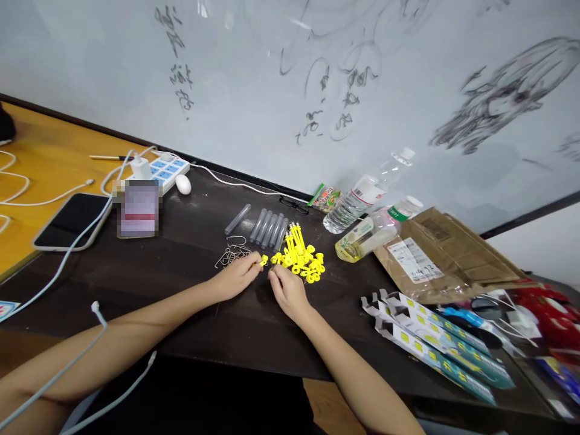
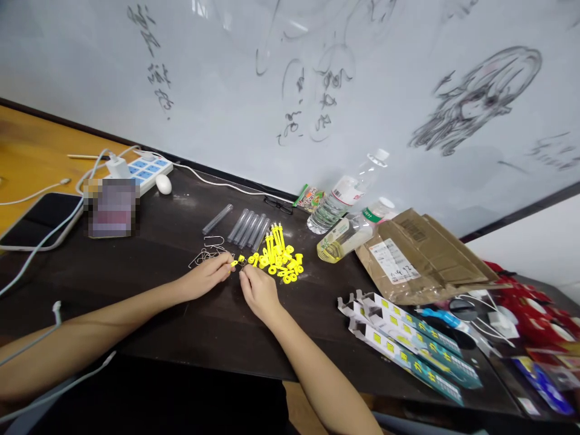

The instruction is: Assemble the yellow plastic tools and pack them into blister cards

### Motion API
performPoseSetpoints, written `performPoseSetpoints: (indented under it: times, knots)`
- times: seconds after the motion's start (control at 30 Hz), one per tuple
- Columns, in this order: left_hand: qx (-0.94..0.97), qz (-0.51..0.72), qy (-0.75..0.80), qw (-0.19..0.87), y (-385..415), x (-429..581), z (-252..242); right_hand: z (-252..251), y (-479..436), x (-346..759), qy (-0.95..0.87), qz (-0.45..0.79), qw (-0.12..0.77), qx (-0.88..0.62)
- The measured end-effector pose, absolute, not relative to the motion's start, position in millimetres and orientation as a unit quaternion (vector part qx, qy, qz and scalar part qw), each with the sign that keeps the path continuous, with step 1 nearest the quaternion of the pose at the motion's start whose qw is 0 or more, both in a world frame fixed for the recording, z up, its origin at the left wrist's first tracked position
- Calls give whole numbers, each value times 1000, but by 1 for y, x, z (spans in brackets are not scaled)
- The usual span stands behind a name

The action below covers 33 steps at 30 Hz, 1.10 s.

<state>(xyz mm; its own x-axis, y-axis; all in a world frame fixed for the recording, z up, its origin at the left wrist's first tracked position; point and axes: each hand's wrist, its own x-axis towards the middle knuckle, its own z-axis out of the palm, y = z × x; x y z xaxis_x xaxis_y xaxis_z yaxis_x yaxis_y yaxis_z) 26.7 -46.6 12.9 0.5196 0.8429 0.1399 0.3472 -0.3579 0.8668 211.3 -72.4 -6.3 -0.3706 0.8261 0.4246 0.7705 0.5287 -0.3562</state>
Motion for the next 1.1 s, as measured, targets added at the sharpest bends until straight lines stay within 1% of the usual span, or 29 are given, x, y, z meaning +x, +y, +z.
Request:
performPoseSetpoints:
  times: [0.17, 0.3, 0.57, 0.7, 0.8, 0.87, 1.0, 1.1]
  knots:
    - [780, 268, 380, 420, -58, 33, 19, -7, -74, 210, -835, 69, 290, -462]
    - [798, 270, 379, 383, -57, 33, 13, -8, -75, 211, -833, 75, 285, -468]
    - [860, 218, 402, 227, -53, 30, 10, -4, -75, 212, -825, 110, 296, -469]
    - [898, 158, 393, 119, -52, 29, 11, 0, -72, 218, -791, 171, 332, -484]
    - [905, 132, 396, 80, -52, 29, 11, 0, -70, 221, -798, 221, 330, -453]
    - [897, 154, 398, 113, -52, 28, 11, -2, -68, 221, -773, 295, 348, -441]
    - [853, 216, 386, 275, -50, 27, 10, -6, -65, 219, -663, 483, 407, -402]
    - [832, 220, 370, 351, -48, 28, 9, -6, -64, 218, -630, 534, 412, -384]
